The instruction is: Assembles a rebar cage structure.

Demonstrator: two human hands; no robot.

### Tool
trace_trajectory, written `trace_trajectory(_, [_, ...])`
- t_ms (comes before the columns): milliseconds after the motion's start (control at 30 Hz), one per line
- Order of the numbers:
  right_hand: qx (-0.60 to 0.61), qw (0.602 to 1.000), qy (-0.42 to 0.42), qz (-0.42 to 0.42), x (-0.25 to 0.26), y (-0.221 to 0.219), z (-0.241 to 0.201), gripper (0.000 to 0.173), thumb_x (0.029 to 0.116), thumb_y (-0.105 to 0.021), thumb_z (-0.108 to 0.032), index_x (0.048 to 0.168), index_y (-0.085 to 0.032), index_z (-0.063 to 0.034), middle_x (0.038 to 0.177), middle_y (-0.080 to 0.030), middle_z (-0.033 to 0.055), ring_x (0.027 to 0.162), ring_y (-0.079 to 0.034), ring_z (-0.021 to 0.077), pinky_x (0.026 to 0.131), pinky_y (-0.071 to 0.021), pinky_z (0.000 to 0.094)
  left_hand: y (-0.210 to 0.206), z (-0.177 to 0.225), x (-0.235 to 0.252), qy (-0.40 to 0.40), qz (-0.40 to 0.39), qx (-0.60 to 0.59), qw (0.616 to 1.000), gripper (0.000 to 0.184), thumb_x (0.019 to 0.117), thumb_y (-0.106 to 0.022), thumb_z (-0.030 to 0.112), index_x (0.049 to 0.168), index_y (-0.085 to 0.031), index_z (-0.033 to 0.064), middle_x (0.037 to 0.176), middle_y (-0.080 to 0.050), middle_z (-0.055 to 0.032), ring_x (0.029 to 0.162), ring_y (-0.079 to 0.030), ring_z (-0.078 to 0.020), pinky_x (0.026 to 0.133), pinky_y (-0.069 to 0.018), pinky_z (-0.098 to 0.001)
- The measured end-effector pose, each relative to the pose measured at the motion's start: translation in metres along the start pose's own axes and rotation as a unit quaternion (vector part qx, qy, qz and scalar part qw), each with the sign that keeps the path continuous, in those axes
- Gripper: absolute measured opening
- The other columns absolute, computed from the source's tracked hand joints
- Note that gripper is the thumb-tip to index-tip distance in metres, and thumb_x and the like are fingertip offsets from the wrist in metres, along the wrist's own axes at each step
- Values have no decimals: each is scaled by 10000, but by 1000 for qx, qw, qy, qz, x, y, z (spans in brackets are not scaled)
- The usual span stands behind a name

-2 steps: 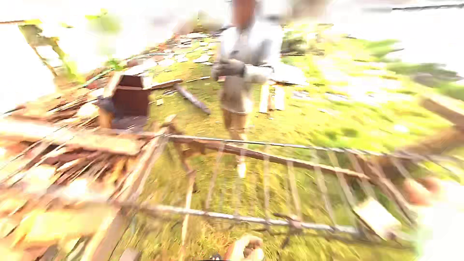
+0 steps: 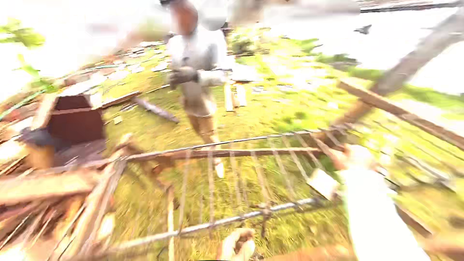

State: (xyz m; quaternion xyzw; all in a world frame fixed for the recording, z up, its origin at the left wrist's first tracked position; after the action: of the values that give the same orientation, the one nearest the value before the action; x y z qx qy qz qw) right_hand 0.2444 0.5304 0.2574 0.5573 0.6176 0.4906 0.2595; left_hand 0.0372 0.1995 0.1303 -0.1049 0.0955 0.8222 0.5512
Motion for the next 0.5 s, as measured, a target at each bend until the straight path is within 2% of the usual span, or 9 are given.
trace_trajectory(33, [11, 994, -98, -45, 3, -5, 6, 304, 990, -666, -252, 1117, -721, 18, 1173, -671, 310, 1150, -628, 498, 954, -477, 698, -16, 19, 10, -33, -16, -11, 999, 279, 984, -584, 63, 1224, -663, -57, 1130, -727, -144, 989, -718, -181, 909, -596, -380])
trace_trajectory(67, [26, 988, -135, -64, 3, -10, 9, 295, 982, -666, -257, 1117, -732, -3, 1191, -674, 282, 1163, -627, 478, 962, -480, 696, -31, 36, 22, -52, -36, -13, 998, 269, 985, -566, 42, 1215, -665, -57, 1109, -731, -129, 959, -718, -166, 883, -597, -361])
trace_trajectory(167, [72, 987, -116, -85, -10, -19, 7, 293, 984, -636, -267, 1141, -730, -38, 1215, -663, 223, 1129, -654, 406, 944, -531, 627, -74, 76, 69, -58, -65, 12, 996, 262, 1016, -539, 42, 1236, -665, -24, 1124, -722, -121, 939, -714, -169, 834, -605, -346])
trace_trajectory(300, [52, 992, -47, -110, -41, -16, -8, 321, 999, -578, -289, 1165, -714, -50, 1223, -659, 187, 1164, -642, 359, 972, -532, 554, -132, 97, 138, -14, -87, 46, 995, 382, 1089, -484, 248, 1401, -580, 49, 1301, -660, -144, 1067, -688, -221, 855, -579, -405])
trace_trajectory(367, [41, 997, 10, -65, -62, -10, -24, 312, 984, -589, -273, 1136, -719, -34, 1186, -681, 190, 1144, -654, 374, 948, -533, 556, -156, 115, 143, -24, -92, 19, 995, 408, 1110, -439, 265, 1415, -556, 20, 1278, -661, -158, 1061, -684, -201, 877, -576, -390])
trace_trajectory(400, [40, 998, 47, 5, -73, -5, -33, 270, 938, -635, -233, 1074, -738, -24, 1106, -707, 190, 1067, -683, 383, 890, -554, 559, -164, 125, 140, -44, -86, 0, 995, 384, 1111, -434, 238, 1373, -579, -3, 1206, -684, -143, 1022, -683, -158, 885, -572, -347])
trace_trajectory(433, [31, 991, 89, 93, -85, 0, -41, 226, 859, -687, -195, 995, -758, -30, 991, -722, 165, 948, -712, 363, 787, -589, 529, -168, 131, 137, -71, -73, -20, 995, 339, 1103, -438, 200, 1284, -624, -19, 1077, -708, -98, 939, -675, -93, 865, -560, -282])
trace_trajectory(467, [33, 982, 121, 144, -96, 3, -46, 218, 813, -714, -191, 960, -764, -37, 932, -717, 139, 881, -719, 335, 738, -605, 498, -168, 133, 132, -89, -62, -47, 993, 296, 1100, -432, 163, 1182, -645, -26, 954, -705, -60, 853, -667, -56, 822, -561, -240])
trace_trajectory(500, [51, 975, 148, 160, -104, 4, -48, 224, 800, -724, -203, 955, -761, -46, 920, -712, 129, 860, -719, 322, 716, -610, 486, -163, 135, 127, -97, -52, -64, 992, 280, 1097, -427, 135, 1107, -657, -24, 882, -701, -40, 800, -666, -46, 787, -567, -227])
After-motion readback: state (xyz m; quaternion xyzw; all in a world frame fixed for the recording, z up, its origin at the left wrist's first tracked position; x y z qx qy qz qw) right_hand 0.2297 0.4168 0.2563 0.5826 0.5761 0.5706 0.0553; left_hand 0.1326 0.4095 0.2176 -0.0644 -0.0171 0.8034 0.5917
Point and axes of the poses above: each hand's wrist, its own x-axis towards the middle knuckle, its own y-axis out of the back of the hand, z = x × y, the point moved 8 cm from there along x, towards the middle knuckle
